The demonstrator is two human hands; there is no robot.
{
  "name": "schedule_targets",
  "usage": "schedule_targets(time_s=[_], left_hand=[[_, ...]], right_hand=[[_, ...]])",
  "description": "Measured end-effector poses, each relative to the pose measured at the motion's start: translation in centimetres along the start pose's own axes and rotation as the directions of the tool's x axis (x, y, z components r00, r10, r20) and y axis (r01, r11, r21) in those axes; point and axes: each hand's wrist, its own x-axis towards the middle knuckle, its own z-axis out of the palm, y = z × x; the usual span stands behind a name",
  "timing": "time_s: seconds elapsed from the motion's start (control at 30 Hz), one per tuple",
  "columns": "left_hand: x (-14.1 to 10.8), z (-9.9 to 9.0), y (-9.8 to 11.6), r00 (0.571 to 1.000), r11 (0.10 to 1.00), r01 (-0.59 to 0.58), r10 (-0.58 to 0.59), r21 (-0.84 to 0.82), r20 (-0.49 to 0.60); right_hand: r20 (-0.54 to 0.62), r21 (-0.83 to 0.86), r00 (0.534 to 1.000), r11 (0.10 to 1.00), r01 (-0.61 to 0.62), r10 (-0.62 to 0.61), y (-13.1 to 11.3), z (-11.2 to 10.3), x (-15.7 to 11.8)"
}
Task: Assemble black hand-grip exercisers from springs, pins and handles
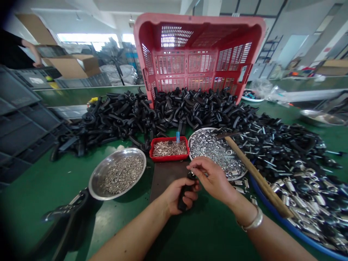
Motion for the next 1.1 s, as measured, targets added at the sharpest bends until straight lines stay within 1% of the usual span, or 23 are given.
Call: schedule_targets(time_s=[0.1, 0.13, 0.2, 0.27, 0.33, 0.37, 0.4, 0.43, 0.47, 0.5, 0.53, 0.57, 0.6, 0.63, 0.67, 0.7, 0.77, 0.83, 0.87, 0.93, 1.0, 1.03, 1.1], left_hand=[[-0.7, -0.1, 0.1, 0.990, 0.999, 0.051, -0.053, 0.015, 0.132], [-0.9, -0.1, 0.1, 0.985, 0.998, 0.064, -0.068, 0.030, 0.161], [-1.1, 0.0, 0.1, 0.979, 0.996, 0.069, -0.077, 0.048, 0.187], [-1.2, 0.0, 0.2, 0.983, 0.999, 0.036, -0.041, 0.029, 0.178], [-1.1, -0.1, 0.4, 0.989, 0.999, -0.029, 0.031, -0.018, 0.143], [-1.0, -0.2, 0.5, 0.990, 0.996, -0.071, 0.076, -0.046, 0.121], [-0.8, -0.3, 0.7, 0.988, 0.991, -0.112, 0.120, -0.075, 0.098], [-0.7, -0.4, 0.8, 0.984, 0.983, -0.152, 0.161, -0.104, 0.079], [-0.5, -0.6, 0.9, 0.978, 0.973, -0.189, 0.199, -0.132, 0.066], [-0.4, -0.7, 1.0, 0.972, 0.964, -0.217, 0.227, -0.155, 0.053], [-0.3, -0.8, 1.1, 0.969, 0.957, -0.235, 0.245, -0.170, 0.040], [-0.2, -0.9, 1.2, 0.966, 0.952, -0.247, 0.256, -0.178, 0.026], [-0.2, -0.8, 1.2, 0.965, 0.950, -0.257, 0.263, -0.180, 0.011], [-0.2, -0.8, 1.2, 0.963, 0.948, -0.265, 0.268, -0.176, -0.004], [-0.2, -0.8, 1.2, 0.963, 0.948, -0.268, 0.270, -0.169, -0.016], [-0.3, -0.7, 1.2, 0.962, 0.949, -0.271, 0.271, -0.163, -0.023], [-0.4, -0.6, 1.2, 0.961, 0.948, -0.275, 0.275, -0.158, -0.028], [-0.5, -0.6, 1.3, 0.961, 0.949, -0.276, 0.275, -0.152, -0.032], [-0.5, -0.6, 1.3, 0.961, 0.949, -0.277, 0.274, -0.148, -0.035], [-0.5, -0.6, 1.3, 0.963, 0.952, -0.271, 0.268, -0.142, -0.039], [-0.4, -0.7, 1.3, 0.966, 0.955, -0.258, 0.256, -0.144, -0.029], [-0.4, -0.7, 1.3, 0.968, 0.956, -0.251, 0.252, -0.149, -0.016], [-0.3, -0.9, 1.3, 0.968, 0.955, -0.246, 0.252, -0.166, 0.015]], right_hand=[[0.068, 0.159, 0.985, 0.973, -0.169, 0.160, 0.4, -0.1, 0.2], [0.083, 0.191, 0.977, 0.959, -0.207, 0.194, 0.7, -0.1, 0.3], [0.083, 0.210, 0.969, 0.947, -0.245, 0.232, 1.2, -0.1, 0.4], [0.049, 0.199, 0.964, 0.943, -0.266, 0.262, 1.8, -0.3, 0.5], [0.005, 0.162, 0.952, 0.939, -0.302, 0.305, 2.5, -1.0, 0.4], [-0.023, 0.107, 0.947, 0.942, -0.317, 0.321, 2.8, -1.6, 0.3], [-0.042, 0.012, 0.946, 0.947, -0.321, 0.321, 3.1, -2.2, 0.0], [-0.039, -0.127, 0.951, 0.942, -0.310, 0.307, 3.3, -2.9, -0.4], [-0.006, -0.296, 0.958, 0.914, -0.276, 0.287, 3.4, -3.5, -0.9], [0.046, -0.466, 0.960, 0.856, -0.223, 0.275, 3.5, -4.0, -1.5], [0.105, -0.607, 0.954, 0.778, -0.162, 0.280, 3.6, -4.2, -2.3], [0.152, -0.705, 0.942, 0.701, -0.109, 0.299, 3.6, -4.2, -3.0], [0.170, -0.767, 0.931, 0.637, -0.081, 0.322, 3.6, -4.0, -3.8], [0.164, -0.804, 0.926, 0.590, -0.074, 0.340, 3.6, -3.6, -4.4], [0.160, -0.820, 0.925, 0.568, -0.070, 0.345, 3.7, -3.2, -5.0], [0.171, -0.819, 0.924, 0.570, -0.058, 0.341, 3.7, -2.8, -5.4], [0.239, -0.786, 0.918, 0.618, -0.007, 0.315, 3.8, -2.4, -5.8], [0.310, -0.742, 0.908, 0.669, 0.046, 0.281, 3.8, -2.8, -5.7], [0.319, -0.733, 0.908, 0.679, 0.055, 0.271, 3.8, -3.2, -5.4], [0.265, -0.752, 0.926, 0.659, 0.023, 0.270, 3.8, -4.2, -4.6], [0.171, -0.790, 0.949, 0.612, -0.028, 0.265, 3.8, -5.0, -3.5], [0.142, -0.804, 0.954, 0.593, -0.045, 0.265, 3.8, -5.3, -3.0], [0.144, -0.809, 0.948, 0.585, -0.051, 0.282, 4.1, -5.4, -2.1]])
